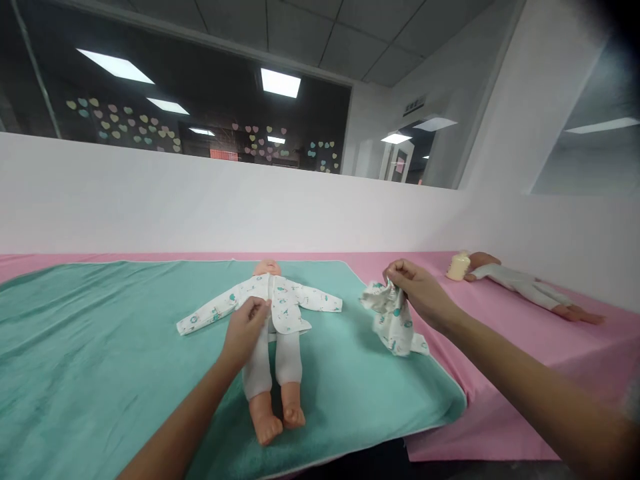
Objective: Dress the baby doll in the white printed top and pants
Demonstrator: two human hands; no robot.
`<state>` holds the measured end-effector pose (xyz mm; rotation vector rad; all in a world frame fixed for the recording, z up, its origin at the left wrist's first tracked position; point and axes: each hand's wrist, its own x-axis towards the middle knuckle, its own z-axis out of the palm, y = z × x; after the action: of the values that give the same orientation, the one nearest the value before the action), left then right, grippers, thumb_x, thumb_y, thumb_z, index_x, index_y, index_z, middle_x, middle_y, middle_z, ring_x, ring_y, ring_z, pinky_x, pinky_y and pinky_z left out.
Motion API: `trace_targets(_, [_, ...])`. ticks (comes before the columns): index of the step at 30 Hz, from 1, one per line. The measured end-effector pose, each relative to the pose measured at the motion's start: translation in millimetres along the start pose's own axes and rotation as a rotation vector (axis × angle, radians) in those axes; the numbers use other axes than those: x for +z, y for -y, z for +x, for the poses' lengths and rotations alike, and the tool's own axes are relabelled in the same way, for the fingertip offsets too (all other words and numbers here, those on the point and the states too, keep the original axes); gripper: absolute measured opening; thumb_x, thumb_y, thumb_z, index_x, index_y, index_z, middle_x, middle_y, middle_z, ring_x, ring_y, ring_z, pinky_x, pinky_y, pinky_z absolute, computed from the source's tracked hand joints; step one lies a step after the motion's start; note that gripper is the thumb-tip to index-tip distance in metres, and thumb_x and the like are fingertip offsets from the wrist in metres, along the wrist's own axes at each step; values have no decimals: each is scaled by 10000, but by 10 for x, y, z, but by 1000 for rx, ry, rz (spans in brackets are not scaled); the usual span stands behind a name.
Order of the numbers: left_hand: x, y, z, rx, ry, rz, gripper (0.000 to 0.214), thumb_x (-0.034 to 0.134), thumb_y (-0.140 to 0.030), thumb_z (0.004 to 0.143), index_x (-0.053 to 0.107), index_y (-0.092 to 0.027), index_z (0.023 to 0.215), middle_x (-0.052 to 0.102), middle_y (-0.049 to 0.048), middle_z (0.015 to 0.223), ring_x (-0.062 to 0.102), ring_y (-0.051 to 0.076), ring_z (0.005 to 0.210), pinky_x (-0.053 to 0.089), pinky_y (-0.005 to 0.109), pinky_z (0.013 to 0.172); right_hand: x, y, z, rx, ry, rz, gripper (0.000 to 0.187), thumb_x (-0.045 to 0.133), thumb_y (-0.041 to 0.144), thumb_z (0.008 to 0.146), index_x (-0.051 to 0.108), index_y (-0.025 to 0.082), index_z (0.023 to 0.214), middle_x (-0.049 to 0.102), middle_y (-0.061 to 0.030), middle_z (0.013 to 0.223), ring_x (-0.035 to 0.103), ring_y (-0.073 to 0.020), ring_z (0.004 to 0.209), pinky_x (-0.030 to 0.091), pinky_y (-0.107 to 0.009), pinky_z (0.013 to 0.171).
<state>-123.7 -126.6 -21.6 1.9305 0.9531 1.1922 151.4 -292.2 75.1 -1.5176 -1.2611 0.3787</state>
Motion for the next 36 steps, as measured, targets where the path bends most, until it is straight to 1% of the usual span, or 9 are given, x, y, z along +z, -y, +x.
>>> trace_targets(5, [255,-815,-681,183,276,-324,560,673,-341,667,464,-251,1179,542,59,1154,528,211,1004,438,308,819,403,815,-454,-198,63,488,231,536,422,817,463,212,755,480,32,728,390,-70,524,344,-196,456])
trace_targets(10, [27,-1406,-1037,-42,308,-407,253,569,-393,764,603,-186,905,620,19,782,567,172,739,461,261,655,688,1086,-761,-279,24,598,226,520,399,837,458,213,725,480,21,718,431,-85,579,374,-205,488])
trace_targets(13, [-243,-1539,-1088,-273,165,-433,214,549,-386,759,602,-180,752,553,-12,603,517,132,572,417,216,509,696,1025,-767,-280,-2,585,208,513,390,844,459,216,744,485,20,732,438,-87,593,364,-198,482])
trace_targets(17, [-473,-1530,-1104,-274,32,-470,220,558,-375,723,547,-184,614,508,-12,568,464,120,522,382,207,450,722,760,-719,-247,55,364,182,495,374,856,481,211,774,517,10,747,454,-95,610,395,-217,530])
trace_targets(20, [-499,-1462,-1120,-297,90,-439,261,587,-370,704,476,-179,565,438,-28,530,407,98,479,332,198,415,815,606,-820,-457,107,87,124,512,321,852,535,210,800,558,-25,820,519,-139,766,440,-283,685])
trace_targets(23, [-477,-1389,-1151,-313,203,-381,252,603,-359,703,469,-176,592,420,-38,543,384,85,483,315,184,417,948,557,-1001,-714,335,-95,226,576,374,804,557,230,977,563,-68,1039,512,-188,974,427,-343,828])
trace_targets(27, [-488,-1279,-1212,-359,149,-347,268,600,-396,708,465,-180,623,423,-46,540,370,77,466,315,179,412,1198,420,-1182,-745,592,-323,481,562,478,786,486,206,1176,603,-75,1019,534,-187,949,392,-349,878])
trace_targets(32, [-695,-991,-1296,-493,13,-111,348,628,-460,667,412,-194,602,350,-65,480,326,71,392,248,181,339,1442,70,-1393,-862,902,-496,272,464,392,858,601,167,789,605,-24,637,532,-145,655,372,-338,836])
trace_targets(36, [-976,-672,-1370,-493,-142,-12,352,666,-423,630,403,-190,618,428,-50,540,394,80,436,297,184,370,1255,10,-1357,-793,936,-221,280,495,349,847,523,184,623,479,41,523,424,-91,533,376,-296,789])
